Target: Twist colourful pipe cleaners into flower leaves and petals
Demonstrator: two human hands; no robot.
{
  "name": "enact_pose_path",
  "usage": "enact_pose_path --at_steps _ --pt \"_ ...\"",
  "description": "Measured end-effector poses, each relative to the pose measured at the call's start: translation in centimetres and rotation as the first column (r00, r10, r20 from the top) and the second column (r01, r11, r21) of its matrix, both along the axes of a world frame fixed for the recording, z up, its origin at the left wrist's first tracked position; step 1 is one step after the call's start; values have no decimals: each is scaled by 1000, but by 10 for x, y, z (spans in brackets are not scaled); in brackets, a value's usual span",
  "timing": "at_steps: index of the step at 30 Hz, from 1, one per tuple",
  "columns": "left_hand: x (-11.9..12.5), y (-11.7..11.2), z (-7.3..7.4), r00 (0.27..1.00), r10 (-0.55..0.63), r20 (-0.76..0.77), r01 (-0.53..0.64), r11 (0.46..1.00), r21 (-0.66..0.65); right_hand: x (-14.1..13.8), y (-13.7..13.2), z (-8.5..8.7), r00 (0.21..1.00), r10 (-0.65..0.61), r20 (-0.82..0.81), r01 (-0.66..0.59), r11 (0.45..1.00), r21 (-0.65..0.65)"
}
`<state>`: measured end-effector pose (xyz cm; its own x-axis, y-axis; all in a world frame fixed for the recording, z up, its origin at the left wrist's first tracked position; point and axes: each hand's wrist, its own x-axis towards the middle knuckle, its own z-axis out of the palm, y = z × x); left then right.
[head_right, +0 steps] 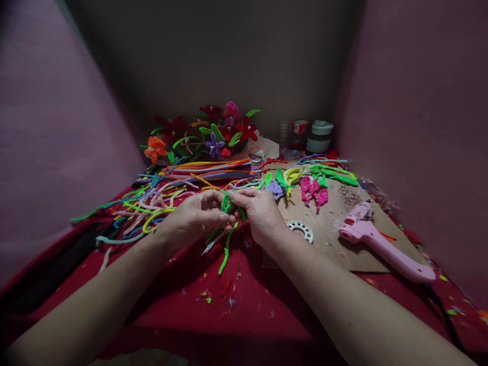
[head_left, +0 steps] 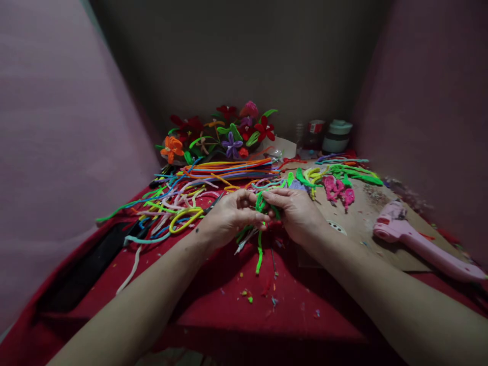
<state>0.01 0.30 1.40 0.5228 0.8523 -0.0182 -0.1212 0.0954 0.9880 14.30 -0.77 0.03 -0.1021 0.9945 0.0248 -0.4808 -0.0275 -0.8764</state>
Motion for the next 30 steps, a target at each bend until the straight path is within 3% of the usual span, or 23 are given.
enact_pose_path --at_steps 4,9,12,16,22,26,30 --pt "4 -2 -4 997 70 -46 -64 992 110 -1 0 1 999 -37 -13 37 999 -2" --pt "7 -5 -4 982 154 -106 -136 978 158 -1 2 -1 995 -41 -86 38 998 -41" --pt "4 -4 1 980 110 -163 -86 985 149 0 3 -2 990 -108 -90 103 993 -61" --pt "-2 -2 5 964 24 -263 0 996 90 0 4 -3 992 -109 -66 106 993 -52" --pt "-5 -2 3 987 -80 -140 69 994 -85 1 3 -4 994 -107 -12 107 994 -12" --pt "-5 -2 2 987 -71 -147 71 997 -5 2 4 -5 997 -79 -25 78 997 -24" --pt "-8 1 3 982 -10 -189 22 998 62 2 3 -7 999 1 52 -4 997 72"
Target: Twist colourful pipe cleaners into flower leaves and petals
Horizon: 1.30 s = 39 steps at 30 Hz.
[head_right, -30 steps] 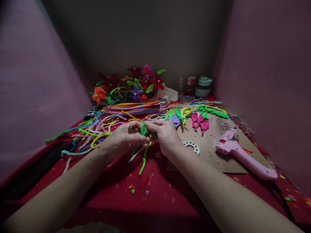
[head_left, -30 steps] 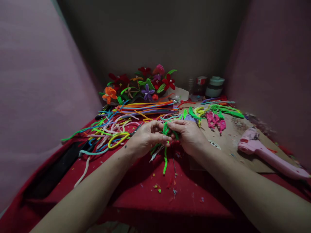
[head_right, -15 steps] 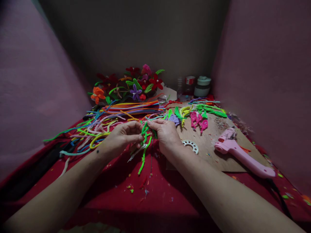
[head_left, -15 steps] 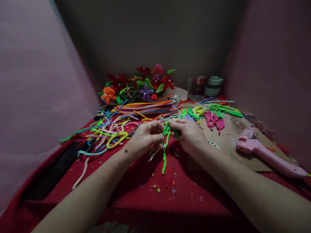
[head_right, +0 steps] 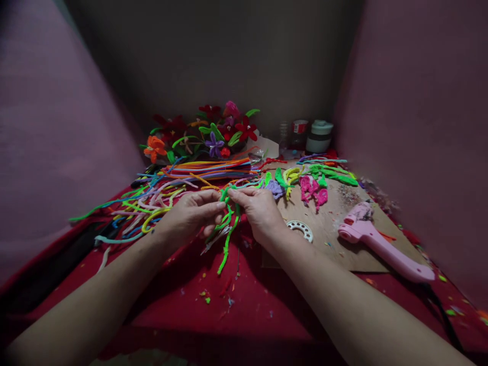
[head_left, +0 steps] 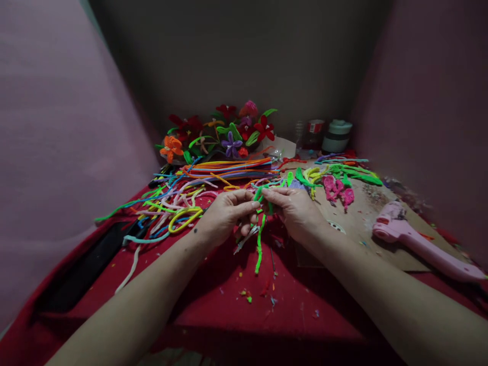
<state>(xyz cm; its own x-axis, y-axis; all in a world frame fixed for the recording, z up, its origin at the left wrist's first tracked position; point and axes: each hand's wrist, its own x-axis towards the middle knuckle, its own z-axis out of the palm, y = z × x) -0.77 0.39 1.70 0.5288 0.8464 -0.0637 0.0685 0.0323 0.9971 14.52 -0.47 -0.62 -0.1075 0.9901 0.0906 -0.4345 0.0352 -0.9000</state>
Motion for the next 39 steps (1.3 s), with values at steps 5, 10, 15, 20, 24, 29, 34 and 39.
enact_pose_path --at_steps 5,10,15,20,24,29,34,39 --pt "-3 5 2 997 70 -45 -66 995 77 0 -4 3 965 -48 257 34 998 59" --pt "-1 4 2 993 115 -31 -114 993 42 -2 -5 4 967 -10 255 13 1000 -9" --pt "0 1 5 994 102 -49 -101 995 21 -2 -1 0 994 -52 96 51 999 7" --pt "3 -3 7 988 79 -129 -70 995 72 -3 -1 1 988 -157 -4 157 987 44" --pt "6 -5 4 989 46 -142 -34 996 84 -4 -4 3 982 -167 90 157 981 114" --pt "8 -7 3 988 51 -145 -38 995 90 -5 -7 2 877 -341 339 234 918 319" --pt "8 -8 1 991 30 -129 -16 994 104 -6 -9 1 785 -437 439 244 869 431" --pt "8 -5 -4 996 0 -92 10 995 102 -5 -8 5 875 -249 416 143 952 270"
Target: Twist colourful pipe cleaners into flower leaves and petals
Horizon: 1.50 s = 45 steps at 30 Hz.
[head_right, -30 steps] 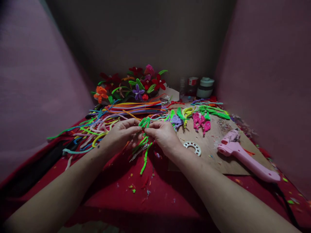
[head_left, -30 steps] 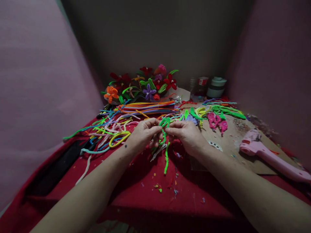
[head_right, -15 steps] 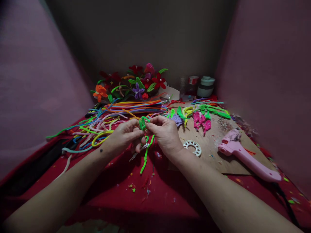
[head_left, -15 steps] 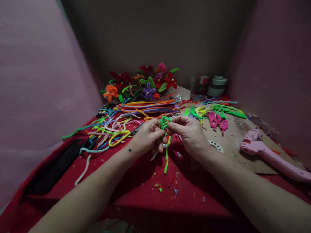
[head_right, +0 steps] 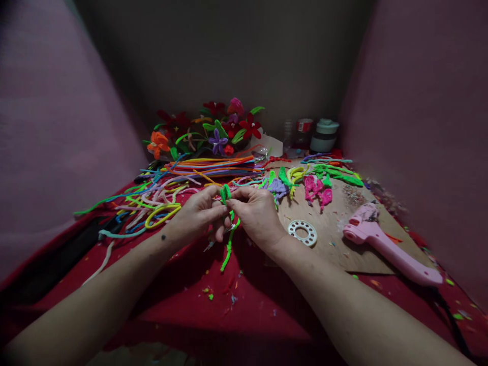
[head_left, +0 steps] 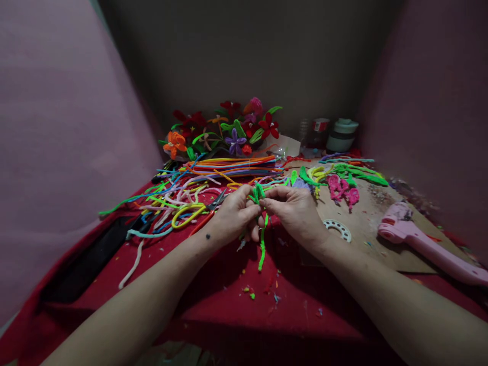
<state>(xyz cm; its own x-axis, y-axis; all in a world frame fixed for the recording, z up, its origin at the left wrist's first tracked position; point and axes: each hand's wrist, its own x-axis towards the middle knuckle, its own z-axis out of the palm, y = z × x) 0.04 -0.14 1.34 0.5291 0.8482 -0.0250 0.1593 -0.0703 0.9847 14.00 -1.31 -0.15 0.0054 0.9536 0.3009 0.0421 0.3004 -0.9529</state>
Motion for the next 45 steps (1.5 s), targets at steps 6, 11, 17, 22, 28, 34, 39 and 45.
enact_pose_path --at_steps 6,11,17,22,28,34,39,45 --pt "1 0 -1 1000 4 7 -5 999 35 2 -2 6 995 2 100 -2 1000 -2" --pt "1 -2 0 999 32 -14 -31 999 42 0 -4 6 994 6 111 -11 999 44" --pt "3 -5 2 999 19 27 -20 1000 14 -2 -3 3 1000 -22 -12 23 999 37" --pt "4 -5 3 996 24 85 -24 1000 4 -2 0 -1 994 -45 -99 47 999 11" --pt "2 -4 5 999 -35 16 36 999 -15 0 2 1 994 -1 -112 -10 995 -97" --pt "4 -6 5 998 -54 -12 54 999 9 4 0 9 995 50 -89 -56 996 -66" --pt "2 -4 5 993 -41 -108 35 998 -53 6 4 3 997 -2 -80 -4 997 -72" --pt "-2 1 -1 974 52 -220 -22 991 134 3 7 -1 992 -49 -115 34 991 -126"
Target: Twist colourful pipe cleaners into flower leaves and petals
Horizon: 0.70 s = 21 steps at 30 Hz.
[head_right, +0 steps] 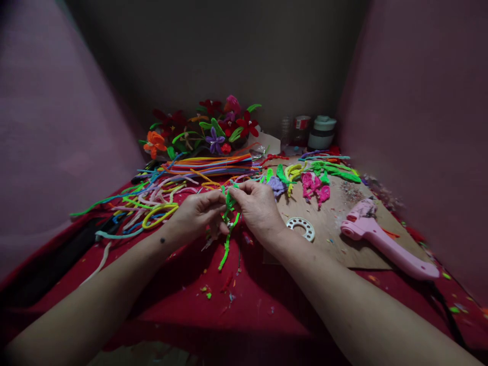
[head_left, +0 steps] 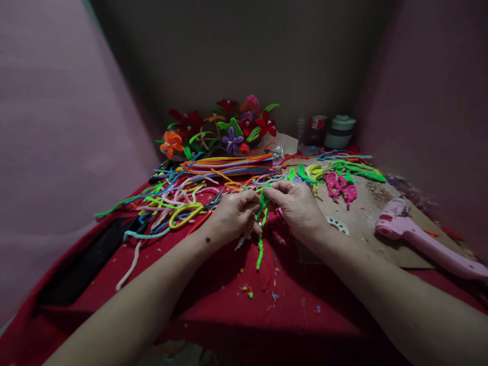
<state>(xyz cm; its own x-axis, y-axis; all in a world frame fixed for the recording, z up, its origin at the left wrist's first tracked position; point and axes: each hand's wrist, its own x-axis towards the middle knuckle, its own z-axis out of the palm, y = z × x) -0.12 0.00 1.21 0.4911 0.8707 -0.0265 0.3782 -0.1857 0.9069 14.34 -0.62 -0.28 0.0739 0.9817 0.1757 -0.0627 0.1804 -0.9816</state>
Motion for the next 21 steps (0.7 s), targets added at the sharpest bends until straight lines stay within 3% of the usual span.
enact_pose_path --at_steps 3,6,12,17,21 --pt "-2 1 -5 993 13 -115 11 978 207 -1 1 -3 999 8 -39 -8 1000 -7" --pt "-2 0 -4 974 11 -226 57 955 291 -3 2 -7 995 8 -102 -9 1000 -12" --pt "-4 -1 3 970 -86 -228 103 993 63 -5 -2 -10 983 -13 -186 7 999 -34" --pt "-9 6 4 968 -148 -200 163 985 59 -4 -1 -12 994 6 -107 -8 1000 -20" --pt "-9 9 7 984 -163 -77 168 983 69 -3 2 -12 988 8 -151 -11 1000 -21"
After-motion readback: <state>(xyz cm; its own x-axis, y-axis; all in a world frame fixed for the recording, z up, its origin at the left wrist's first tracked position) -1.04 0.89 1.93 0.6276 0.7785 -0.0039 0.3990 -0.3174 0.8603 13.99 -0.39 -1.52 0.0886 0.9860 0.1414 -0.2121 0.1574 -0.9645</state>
